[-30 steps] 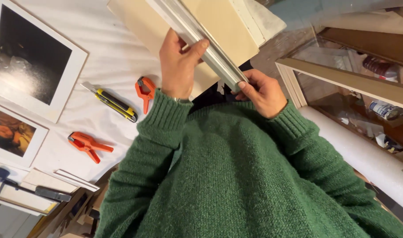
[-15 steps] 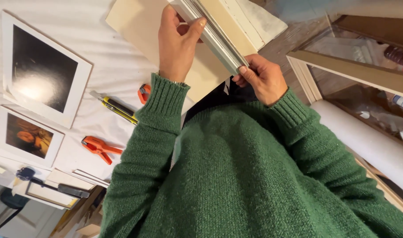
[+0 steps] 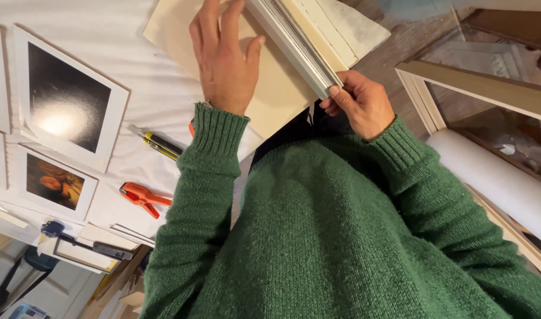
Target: Trim a mat board using a utility knife and a straight edge for artwork framing.
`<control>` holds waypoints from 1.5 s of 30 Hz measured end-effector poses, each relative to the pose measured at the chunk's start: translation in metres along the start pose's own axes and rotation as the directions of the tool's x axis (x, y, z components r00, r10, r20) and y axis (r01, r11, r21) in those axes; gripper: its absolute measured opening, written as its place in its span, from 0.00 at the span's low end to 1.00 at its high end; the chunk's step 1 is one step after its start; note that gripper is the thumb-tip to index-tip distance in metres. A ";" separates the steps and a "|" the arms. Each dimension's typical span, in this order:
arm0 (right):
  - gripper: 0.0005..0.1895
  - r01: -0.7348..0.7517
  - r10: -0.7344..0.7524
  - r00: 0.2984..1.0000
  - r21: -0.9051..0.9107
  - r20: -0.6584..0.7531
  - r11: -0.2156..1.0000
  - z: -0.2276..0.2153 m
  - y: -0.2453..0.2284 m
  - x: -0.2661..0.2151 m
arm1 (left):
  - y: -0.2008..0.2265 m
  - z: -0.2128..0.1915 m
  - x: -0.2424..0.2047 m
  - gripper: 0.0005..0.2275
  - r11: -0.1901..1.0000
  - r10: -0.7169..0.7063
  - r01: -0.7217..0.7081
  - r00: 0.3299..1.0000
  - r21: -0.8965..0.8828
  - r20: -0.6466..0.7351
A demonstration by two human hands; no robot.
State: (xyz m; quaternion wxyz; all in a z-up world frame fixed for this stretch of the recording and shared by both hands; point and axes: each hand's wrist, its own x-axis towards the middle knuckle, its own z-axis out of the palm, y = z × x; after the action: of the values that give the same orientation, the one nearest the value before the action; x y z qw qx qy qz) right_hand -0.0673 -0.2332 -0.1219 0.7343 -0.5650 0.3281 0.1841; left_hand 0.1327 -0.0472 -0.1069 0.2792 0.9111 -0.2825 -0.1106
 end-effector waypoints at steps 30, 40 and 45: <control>0.13 0.012 -0.013 1.000 -0.072 -0.011 0.997 0.009 0.005 -0.014 | -0.083 -0.050 -0.098 0.34 0.897 -0.427 0.430 0.903 -0.099 0.046; 0.14 0.027 -0.029 0.999 -0.080 -0.022 0.996 0.010 0.003 -0.016 | -0.076 -0.048 -0.094 0.37 0.922 -0.387 0.388 0.919 0.006 0.074; 0.14 0.029 -0.030 0.999 -0.058 -0.022 0.998 0.011 0.008 -0.016 | -0.074 -0.047 -0.095 0.39 0.925 -0.379 0.378 0.922 0.036 0.076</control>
State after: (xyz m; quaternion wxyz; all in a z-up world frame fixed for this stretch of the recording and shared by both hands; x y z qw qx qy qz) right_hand -0.0807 -0.2191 -0.1150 0.7166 -0.5928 0.3225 0.1761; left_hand 0.1057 0.0798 -0.1066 0.2316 0.9459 -0.1136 -0.1966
